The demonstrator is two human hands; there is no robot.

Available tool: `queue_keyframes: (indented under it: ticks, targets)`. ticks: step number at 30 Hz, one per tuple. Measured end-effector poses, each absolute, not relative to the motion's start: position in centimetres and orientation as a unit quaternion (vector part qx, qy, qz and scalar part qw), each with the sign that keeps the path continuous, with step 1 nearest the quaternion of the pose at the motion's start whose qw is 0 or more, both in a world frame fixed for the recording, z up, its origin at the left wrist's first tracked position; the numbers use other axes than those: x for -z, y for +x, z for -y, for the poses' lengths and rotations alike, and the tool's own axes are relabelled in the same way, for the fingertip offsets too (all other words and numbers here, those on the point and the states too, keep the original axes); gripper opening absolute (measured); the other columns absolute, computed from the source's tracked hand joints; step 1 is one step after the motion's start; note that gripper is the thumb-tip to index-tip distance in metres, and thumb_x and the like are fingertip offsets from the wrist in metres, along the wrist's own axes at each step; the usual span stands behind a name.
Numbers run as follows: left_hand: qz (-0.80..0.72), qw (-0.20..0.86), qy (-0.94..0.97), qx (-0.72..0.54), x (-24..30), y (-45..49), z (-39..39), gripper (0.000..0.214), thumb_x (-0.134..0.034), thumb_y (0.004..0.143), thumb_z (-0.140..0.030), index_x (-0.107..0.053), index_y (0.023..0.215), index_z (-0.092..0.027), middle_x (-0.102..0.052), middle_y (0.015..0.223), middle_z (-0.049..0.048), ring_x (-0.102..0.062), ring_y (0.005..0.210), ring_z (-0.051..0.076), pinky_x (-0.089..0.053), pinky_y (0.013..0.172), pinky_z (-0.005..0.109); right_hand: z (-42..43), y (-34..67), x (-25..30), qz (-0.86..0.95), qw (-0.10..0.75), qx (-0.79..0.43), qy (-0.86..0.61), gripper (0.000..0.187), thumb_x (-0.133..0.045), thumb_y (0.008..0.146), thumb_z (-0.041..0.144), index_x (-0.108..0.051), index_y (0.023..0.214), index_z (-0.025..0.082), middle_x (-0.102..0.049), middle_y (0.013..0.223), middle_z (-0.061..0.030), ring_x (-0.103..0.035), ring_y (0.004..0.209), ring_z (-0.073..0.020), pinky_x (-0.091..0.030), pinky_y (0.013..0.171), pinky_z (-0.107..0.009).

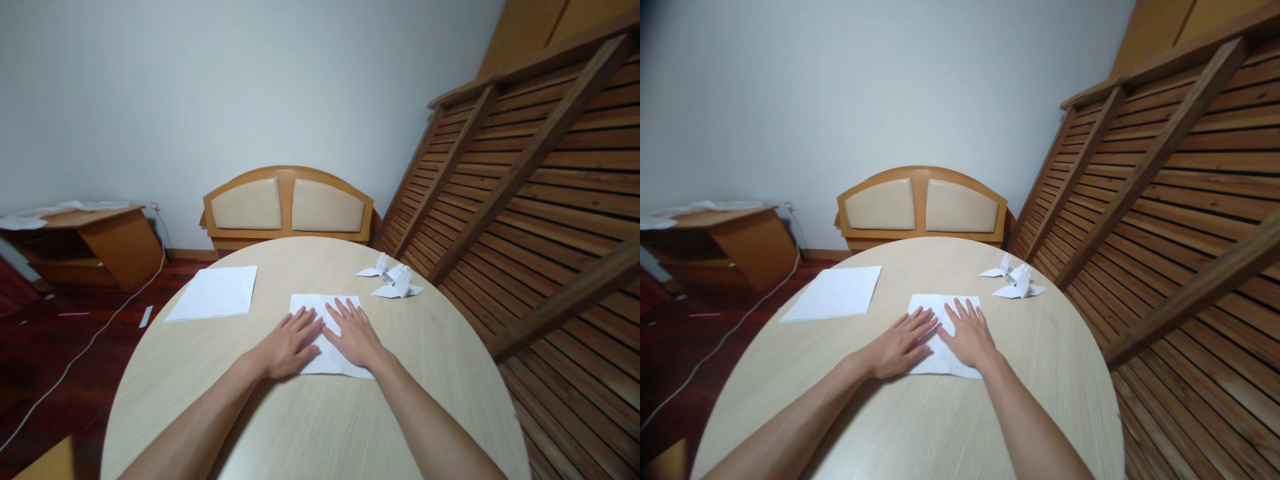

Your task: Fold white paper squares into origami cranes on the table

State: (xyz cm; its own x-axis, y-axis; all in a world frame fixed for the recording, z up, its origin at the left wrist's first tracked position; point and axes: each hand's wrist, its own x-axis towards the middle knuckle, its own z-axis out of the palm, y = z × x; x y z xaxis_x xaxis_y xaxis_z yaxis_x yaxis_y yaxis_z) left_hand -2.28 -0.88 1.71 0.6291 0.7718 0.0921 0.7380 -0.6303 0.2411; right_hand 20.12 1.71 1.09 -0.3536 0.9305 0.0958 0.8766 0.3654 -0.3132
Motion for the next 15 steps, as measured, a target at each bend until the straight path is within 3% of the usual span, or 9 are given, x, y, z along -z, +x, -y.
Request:
queue_keyframes:
  ticks: [4,6,11,15]
  targets:
    - [-0.463,0.089,0.878,-0.08,-1.1,-1.8,1.1,0.06,-0.033,0.1,-0.055,-0.029,0.154,-0.028,-0.02,0.162,0.0085,-0.016,0.15,0.03,-0.019,0.119,0.054,-1.5,20.8,-1.5,0.833,0.194,-0.103,-0.509,0.051,-0.042,0.099,0.051,-0.055,0.139,0.023,-0.048,0.15,-0.0088,-0.033,0.144,-0.0251,-0.016,0.12,-0.049]
    - [-0.476,0.078,0.872,-0.087,-0.8,-1.8,0.9,0.06,-0.034,0.1,-0.054,-0.03,0.154,-0.027,-0.021,0.162,0.009,-0.017,0.15,0.031,-0.02,0.119,0.054,-0.9,21.2,-2.1,0.862,0.193,-0.13,-0.45,0.05,-0.045,0.097,0.052,-0.057,0.137,0.024,-0.05,0.148,-0.0078,-0.039,0.141,-0.0229,-0.017,0.12,-0.047]
    - [-0.473,0.08,0.872,-0.102,-1.2,-2.4,0.3,0.061,-0.039,0.099,-0.054,-0.034,0.152,-0.025,-0.025,0.161,0.0106,-0.019,0.149,0.03,-0.022,0.118,0.053,0.7,21.7,-3.1,0.894,0.116,-0.203,-0.383,0.097,-0.066,0.074,0.071,-0.034,0.152,0.023,-0.027,0.161,-0.0093,-0.017,0.15,-0.0311,-0.009,0.122,-0.052]
    - [-0.415,0.101,0.895,-0.13,-2.1,-2.4,0.4,0.057,-0.047,0.097,-0.05,-0.042,0.148,-0.025,-0.039,0.155,0.0102,-0.029,0.147,0.029,-0.023,0.119,0.052,0.5,21.7,-3.3,0.889,0.101,-0.215,-0.392,0.098,-0.067,0.074,0.069,-0.031,0.154,0.025,-0.024,0.162,-0.0088,-0.014,0.151,-0.0313,-0.007,0.122,-0.053]
